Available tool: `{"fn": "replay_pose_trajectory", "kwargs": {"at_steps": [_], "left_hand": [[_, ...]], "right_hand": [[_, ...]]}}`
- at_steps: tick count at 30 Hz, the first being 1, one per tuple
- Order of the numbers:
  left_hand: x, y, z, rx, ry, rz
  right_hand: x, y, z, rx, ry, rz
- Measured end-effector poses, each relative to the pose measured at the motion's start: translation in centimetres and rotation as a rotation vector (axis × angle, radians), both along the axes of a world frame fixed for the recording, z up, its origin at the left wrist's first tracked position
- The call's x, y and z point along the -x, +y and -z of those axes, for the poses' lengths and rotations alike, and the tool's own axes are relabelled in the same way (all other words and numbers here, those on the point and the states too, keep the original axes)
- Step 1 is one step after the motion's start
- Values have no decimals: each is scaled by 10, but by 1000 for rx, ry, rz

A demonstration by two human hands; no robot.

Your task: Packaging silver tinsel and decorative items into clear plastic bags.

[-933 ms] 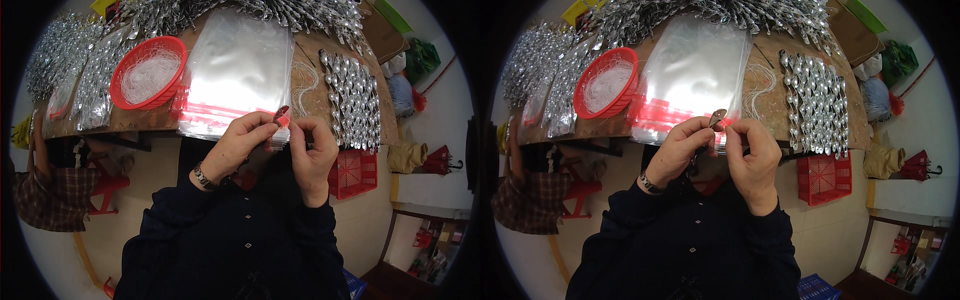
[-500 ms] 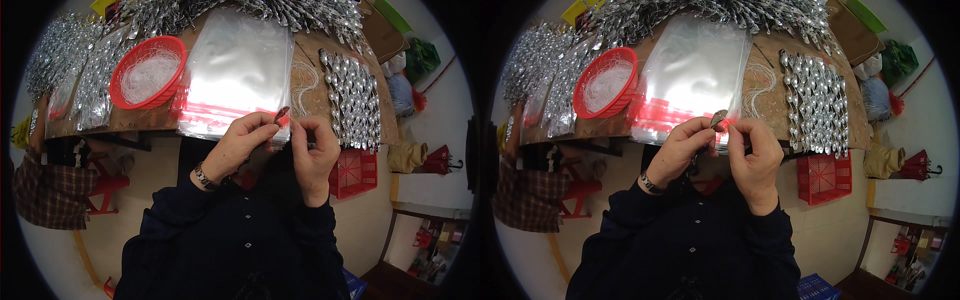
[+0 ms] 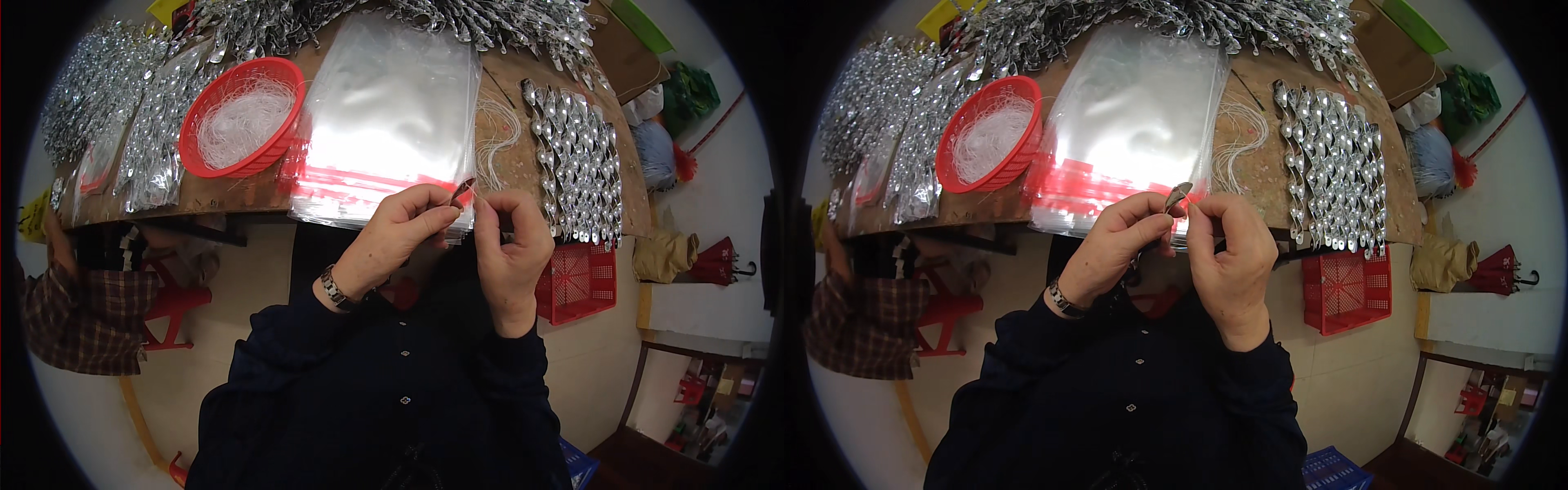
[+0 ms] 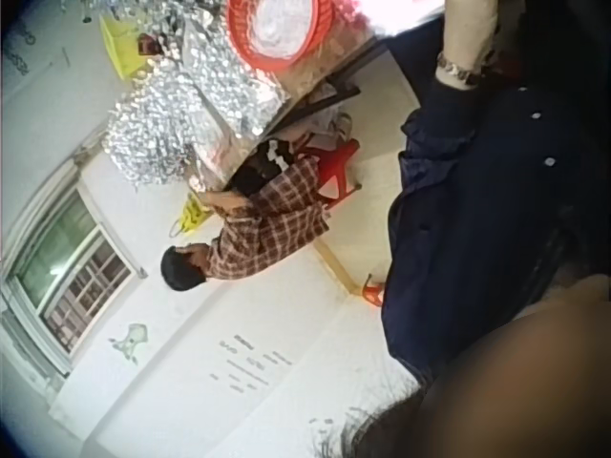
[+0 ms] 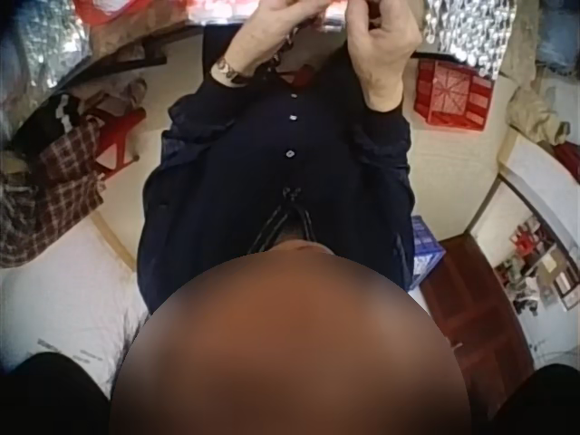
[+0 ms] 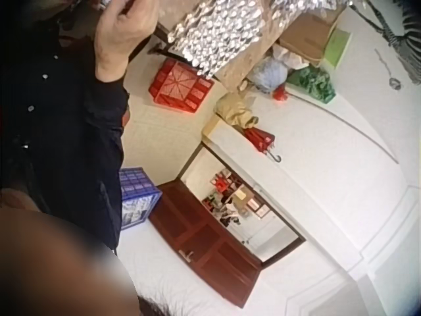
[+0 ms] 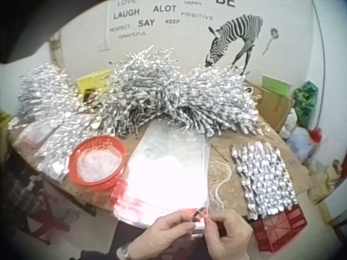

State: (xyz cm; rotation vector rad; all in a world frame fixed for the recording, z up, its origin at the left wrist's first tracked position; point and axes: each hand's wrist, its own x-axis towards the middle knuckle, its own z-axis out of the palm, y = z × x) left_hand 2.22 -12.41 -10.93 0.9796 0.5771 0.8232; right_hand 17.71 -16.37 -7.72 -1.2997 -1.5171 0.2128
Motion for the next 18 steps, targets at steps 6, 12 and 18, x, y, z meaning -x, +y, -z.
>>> {"fn": "replay_pose_trajectory", "kwargs": {"at_steps": [6,12,18], "left_hand": [[0,-1,-6,-22,50,1],[-3,-4,-7,-63,72,-12],[-3,-4,-9,-100,43,26]], "right_hand": [[1,0,1,18,11,-5],[-1,0,-2,54,51,-36],[0,-2,-6,181,417,-115]]}}
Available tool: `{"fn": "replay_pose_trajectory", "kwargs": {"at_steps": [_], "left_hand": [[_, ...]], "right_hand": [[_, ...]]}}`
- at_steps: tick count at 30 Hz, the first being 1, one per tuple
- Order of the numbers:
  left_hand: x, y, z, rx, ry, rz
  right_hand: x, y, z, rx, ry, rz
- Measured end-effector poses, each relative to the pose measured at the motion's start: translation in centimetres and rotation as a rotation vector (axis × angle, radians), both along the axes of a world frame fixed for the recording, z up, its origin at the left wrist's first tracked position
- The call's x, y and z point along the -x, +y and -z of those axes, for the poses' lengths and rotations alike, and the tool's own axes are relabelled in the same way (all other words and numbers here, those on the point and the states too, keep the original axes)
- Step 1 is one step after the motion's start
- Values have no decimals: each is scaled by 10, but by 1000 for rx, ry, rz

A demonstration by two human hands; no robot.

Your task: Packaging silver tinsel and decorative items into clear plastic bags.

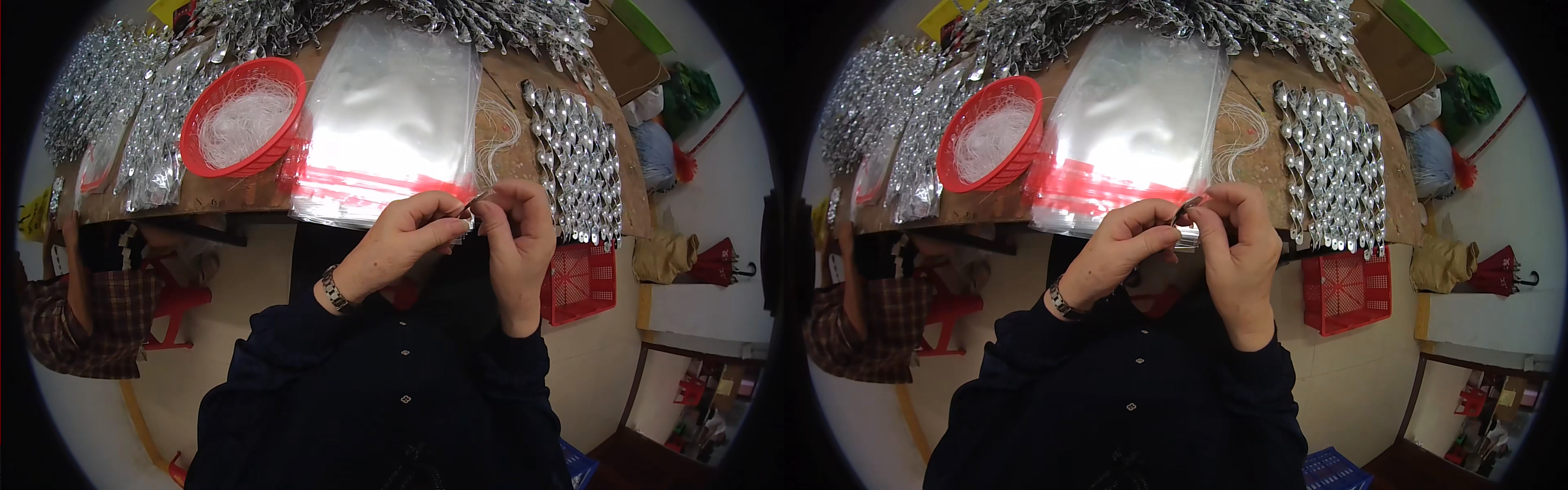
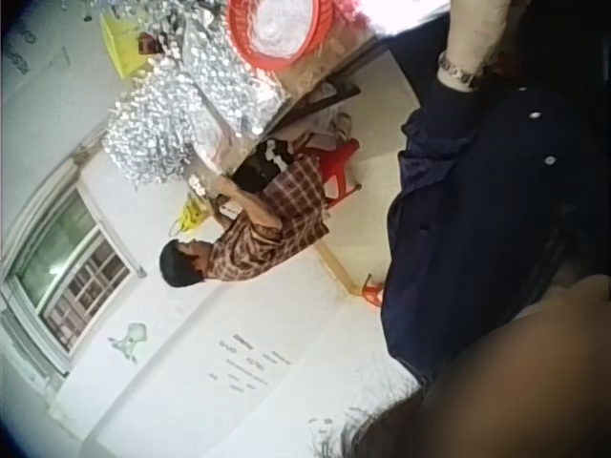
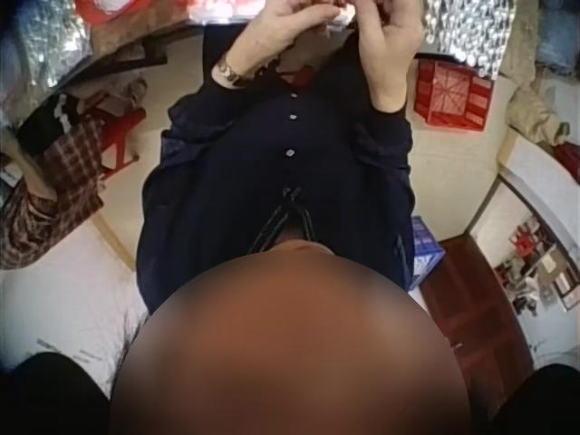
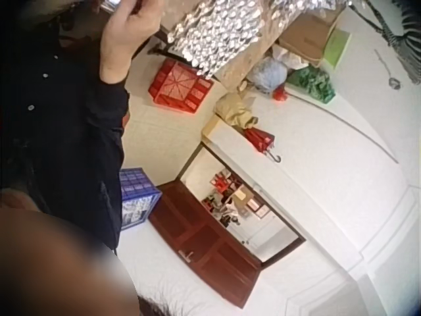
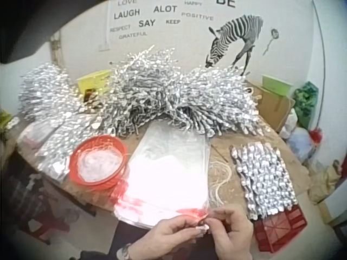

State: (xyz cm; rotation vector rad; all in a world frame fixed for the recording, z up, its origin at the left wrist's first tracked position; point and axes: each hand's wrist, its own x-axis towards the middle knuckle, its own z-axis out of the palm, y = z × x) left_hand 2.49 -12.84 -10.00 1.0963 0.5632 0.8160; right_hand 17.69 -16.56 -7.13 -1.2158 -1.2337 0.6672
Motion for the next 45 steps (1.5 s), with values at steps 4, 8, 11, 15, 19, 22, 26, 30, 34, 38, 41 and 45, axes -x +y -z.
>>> {"fn": "replay_pose_trajectory", "kwargs": {"at_steps": [4,8,11,15,19,22,26,30,34,38,41,45], "left_hand": [[5,0,-7,6,42,48],[8,-3,-10,-32,20,119],[8,-6,-11,-78,-7,74],[7,-8,-23,-186,-60,-42],[7,-8,-30,-260,-90,-42],[7,-9,-33,-149,-122,7],[6,-11,-33,-174,-166,-6],[7,-13,-38,-222,-164,-18],[6,-13,-42,-286,-175,-17],[5,-15,-60,-366,-194,-24],[4,-14,-69,-321,-197,-2],[3,-11,-73,-135,-195,7]], "right_hand": [[-15,0,-9,130,85,-137],[-33,0,-14,278,152,-327],[-39,-2,-21,315,153,-402],[-39,-5,-27,335,140,-404],[-36,-8,-33,334,135,-428],[-34,-9,-36,339,121,-477],[-32,-12,-37,309,106,-488],[-32,-15,-37,275,93,-505],[-30,-16,-39,214,95,-527],[-31,-20,-49,148,161,-526],[-34,-19,-50,117,161,-515],[-34,-16,-46,88,94,-447]]}}
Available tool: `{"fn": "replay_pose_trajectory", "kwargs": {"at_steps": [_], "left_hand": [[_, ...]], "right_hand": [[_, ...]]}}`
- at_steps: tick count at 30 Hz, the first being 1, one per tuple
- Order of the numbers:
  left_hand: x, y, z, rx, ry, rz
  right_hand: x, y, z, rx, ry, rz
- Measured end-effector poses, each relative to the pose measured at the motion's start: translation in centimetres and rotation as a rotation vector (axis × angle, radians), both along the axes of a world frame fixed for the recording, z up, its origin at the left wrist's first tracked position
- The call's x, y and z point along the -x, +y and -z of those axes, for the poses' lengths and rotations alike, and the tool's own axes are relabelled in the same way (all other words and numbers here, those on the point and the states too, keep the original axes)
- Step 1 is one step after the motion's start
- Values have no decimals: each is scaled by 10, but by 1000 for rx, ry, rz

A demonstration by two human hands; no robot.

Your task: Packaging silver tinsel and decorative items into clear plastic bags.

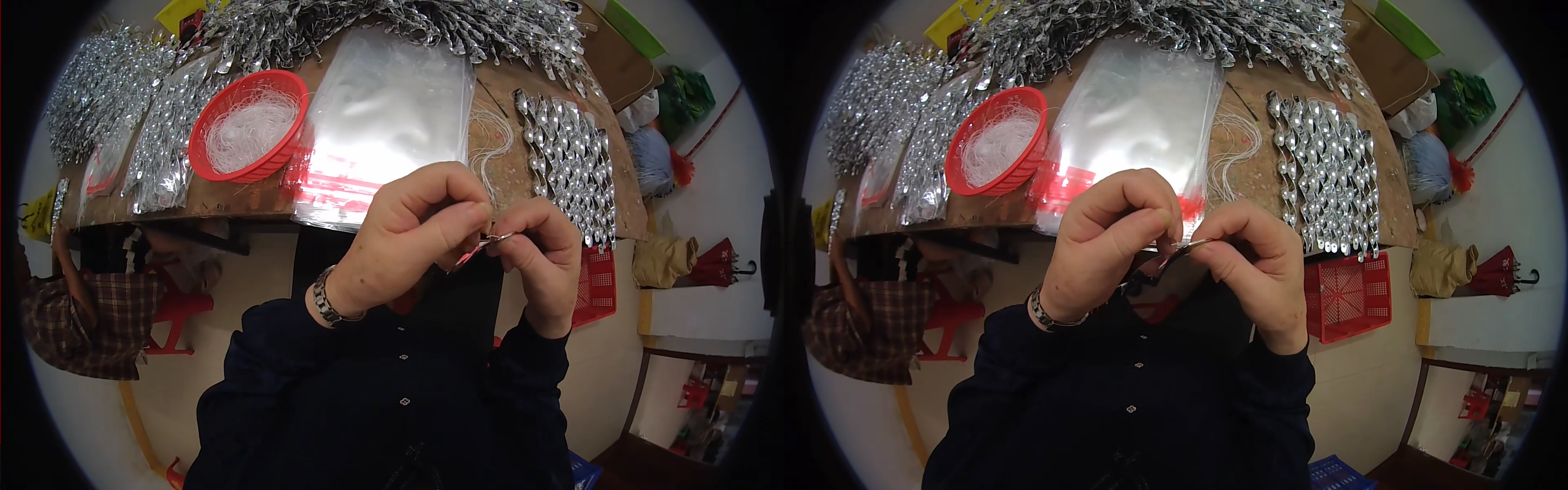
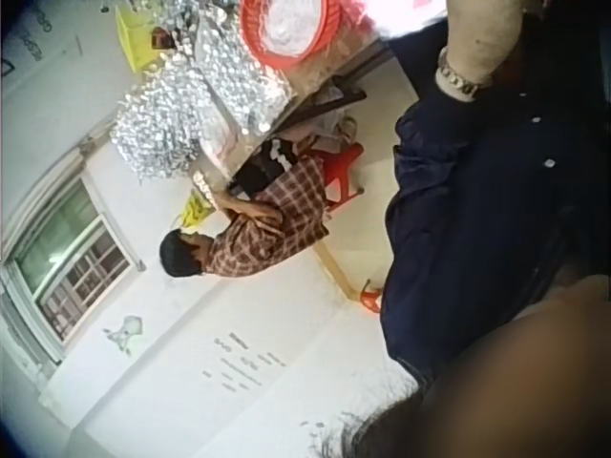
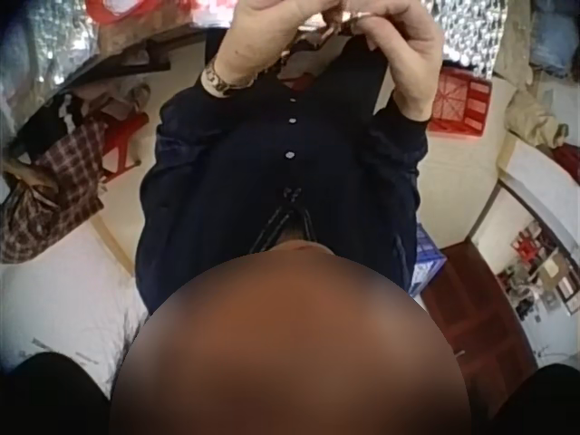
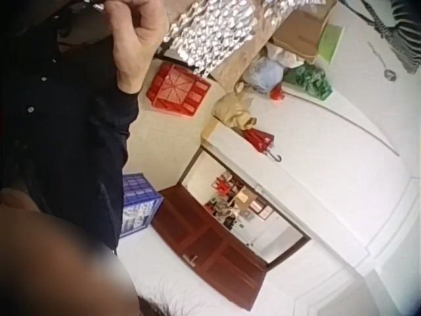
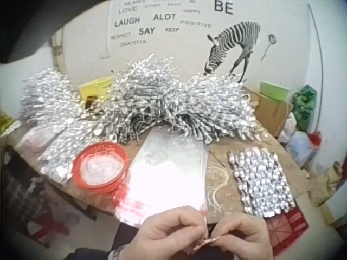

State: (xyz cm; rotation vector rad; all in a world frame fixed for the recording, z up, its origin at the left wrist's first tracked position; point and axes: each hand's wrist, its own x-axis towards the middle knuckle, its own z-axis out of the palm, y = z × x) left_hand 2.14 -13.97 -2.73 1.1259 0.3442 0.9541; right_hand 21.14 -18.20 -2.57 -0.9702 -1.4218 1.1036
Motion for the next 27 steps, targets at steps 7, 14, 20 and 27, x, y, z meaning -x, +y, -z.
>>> {"fn": "replay_pose_trajectory", "kwargs": {"at_steps": [7,14,20,27], "left_hand": [[-2,7,20,68,-130,-100],[7,5,22,-376,117,-175],[6,5,27,-468,154,-197],[5,2,26,-491,158,-223]], "right_hand": [[0,0,7,38,32,32],[0,2,11,52,49,19],[4,2,12,60,49,7],[3,3,14,55,46,-38]]}}
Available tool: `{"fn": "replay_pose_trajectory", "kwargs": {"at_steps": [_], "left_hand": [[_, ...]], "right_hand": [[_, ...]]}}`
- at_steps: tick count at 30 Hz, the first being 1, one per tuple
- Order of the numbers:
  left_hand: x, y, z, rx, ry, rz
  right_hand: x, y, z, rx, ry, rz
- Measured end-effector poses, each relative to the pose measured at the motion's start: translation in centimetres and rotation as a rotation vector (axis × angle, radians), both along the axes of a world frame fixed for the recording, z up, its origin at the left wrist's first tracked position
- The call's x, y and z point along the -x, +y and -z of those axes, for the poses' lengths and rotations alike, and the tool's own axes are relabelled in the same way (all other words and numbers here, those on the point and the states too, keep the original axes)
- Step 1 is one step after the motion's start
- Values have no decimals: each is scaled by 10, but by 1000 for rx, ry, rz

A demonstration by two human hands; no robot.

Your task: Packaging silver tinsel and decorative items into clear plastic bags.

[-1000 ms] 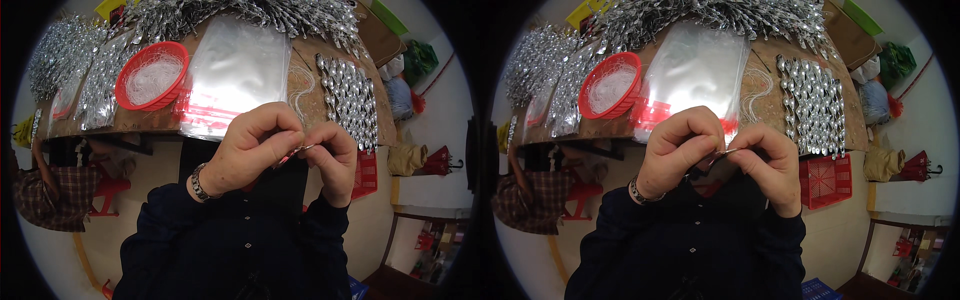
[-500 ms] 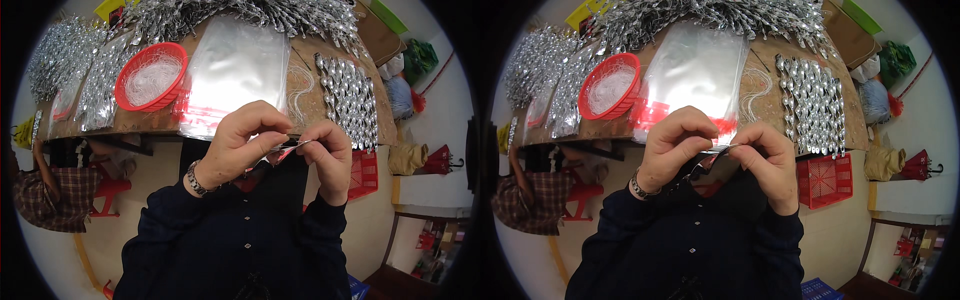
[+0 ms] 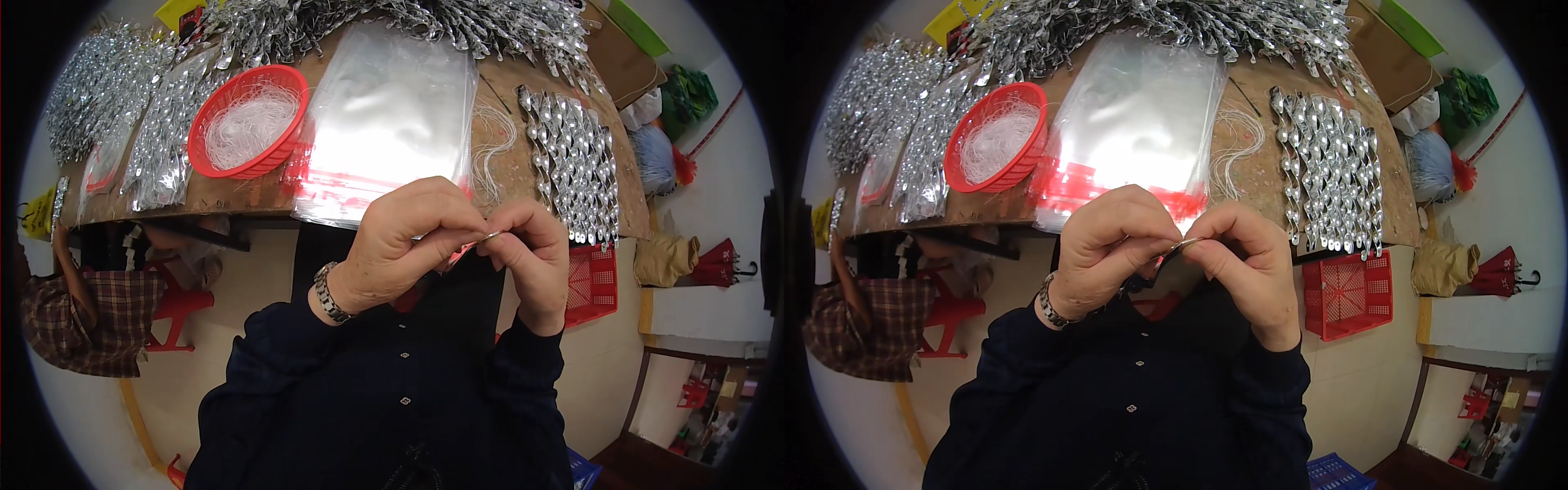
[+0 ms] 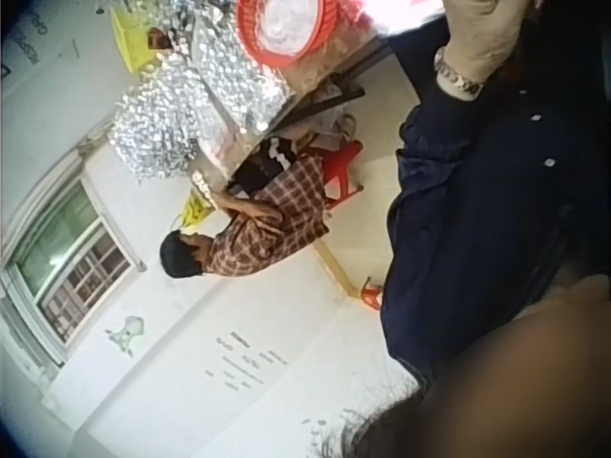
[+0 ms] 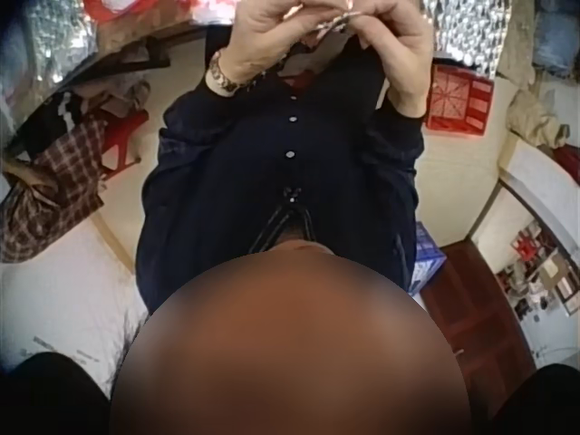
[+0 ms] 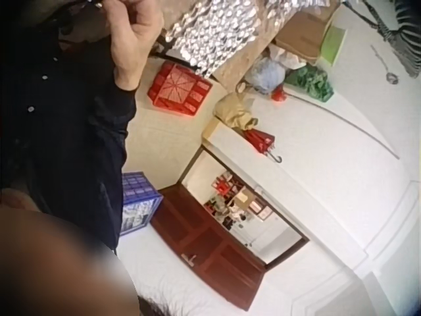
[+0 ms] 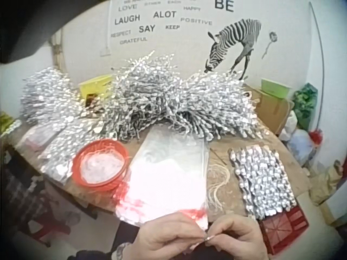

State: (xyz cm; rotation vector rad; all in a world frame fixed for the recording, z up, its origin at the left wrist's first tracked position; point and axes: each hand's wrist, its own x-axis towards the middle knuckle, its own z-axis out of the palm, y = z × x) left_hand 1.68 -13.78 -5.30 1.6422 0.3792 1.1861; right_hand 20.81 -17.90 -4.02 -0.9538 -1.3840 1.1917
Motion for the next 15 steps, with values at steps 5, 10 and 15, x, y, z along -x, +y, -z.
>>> {"fn": "replay_pose_trajectory", "kwargs": {"at_steps": [5,10,15], "left_hand": [[-1,4,-1,-149,60,-89],[0,5,-17,-212,100,-103],[-7,5,-40,-380,102,-63]], "right_hand": [[3,-1,-1,27,5,-4],[4,-4,-6,-12,27,3],[-1,-10,-16,-175,92,-6]]}}
